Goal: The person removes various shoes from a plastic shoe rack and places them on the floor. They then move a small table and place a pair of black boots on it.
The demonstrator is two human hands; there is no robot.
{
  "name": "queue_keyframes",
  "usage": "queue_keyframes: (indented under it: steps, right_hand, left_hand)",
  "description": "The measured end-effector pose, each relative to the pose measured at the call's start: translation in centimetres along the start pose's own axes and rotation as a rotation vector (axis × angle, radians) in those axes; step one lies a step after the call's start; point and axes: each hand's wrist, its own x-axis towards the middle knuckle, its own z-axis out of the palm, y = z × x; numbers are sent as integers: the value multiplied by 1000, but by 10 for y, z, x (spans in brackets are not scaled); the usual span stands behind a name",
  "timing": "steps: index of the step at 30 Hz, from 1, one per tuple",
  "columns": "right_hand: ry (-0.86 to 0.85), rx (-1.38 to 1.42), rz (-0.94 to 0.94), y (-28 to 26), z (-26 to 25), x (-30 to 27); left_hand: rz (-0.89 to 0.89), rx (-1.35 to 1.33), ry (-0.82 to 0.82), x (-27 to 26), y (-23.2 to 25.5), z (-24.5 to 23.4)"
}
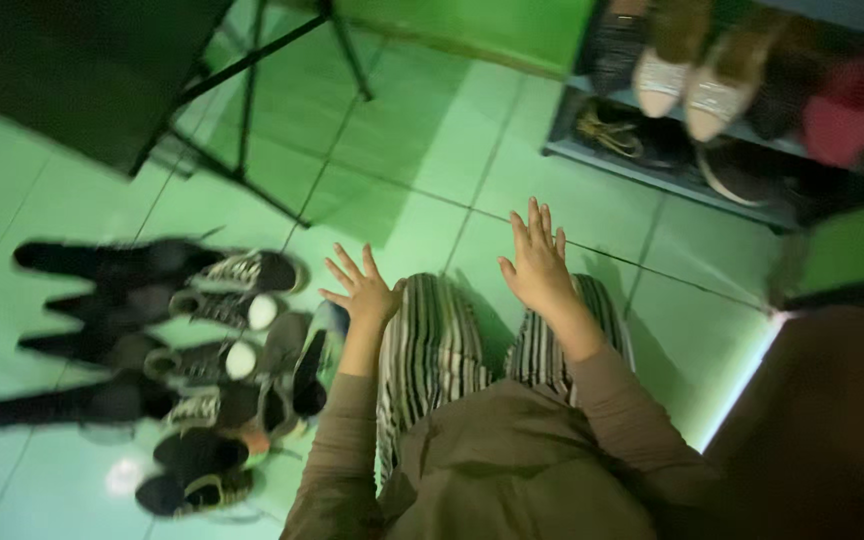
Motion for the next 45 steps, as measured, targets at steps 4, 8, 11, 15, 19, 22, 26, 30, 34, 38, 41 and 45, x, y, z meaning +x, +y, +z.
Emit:
queue_keyframes:
  steps: [4,8,11,15,19,22,26,30,34,38,41,45]
  right_hand:
    - [69,21,184,46,-16,-8]
    - [180,14,282,88,-29,-25]
    - [231,47,358,110,-38,-36]
    - [276,60,405,125,-41,-43]
    - [266,14,384,134,-34,-29]
    - [298,47,352,132,-25,-11]
    - [260,48,336,142,-21,35]
    - [257,33,302,165,-24,82]
    - [221,13,297,203,-37,114]
    - [308,-12,231,244,-42,125]
    - [411,-34,198,266,-50,125]
    - [586,77,154,285,-52,118]
  left_hand:
    - [156,-3,-16,12,53,-2]
    - [309,-25,-21,14,109,3]
    - [463,-2,6,8,146,1]
    - [590,10,30,4,178,-12]
    - [660,-12,66,8,197,-22]
    - [665,-6,70,17,213,-28]
    - [633,28,52,43,244,-32]
    - [632,-33,133,70,291,-20]
    - [607,-114,61,79,350,8]
    - [623,-129,38,83,406,41]
    - [652,-209,74,87,437,65]
    - [608,-413,39,104,462,119]
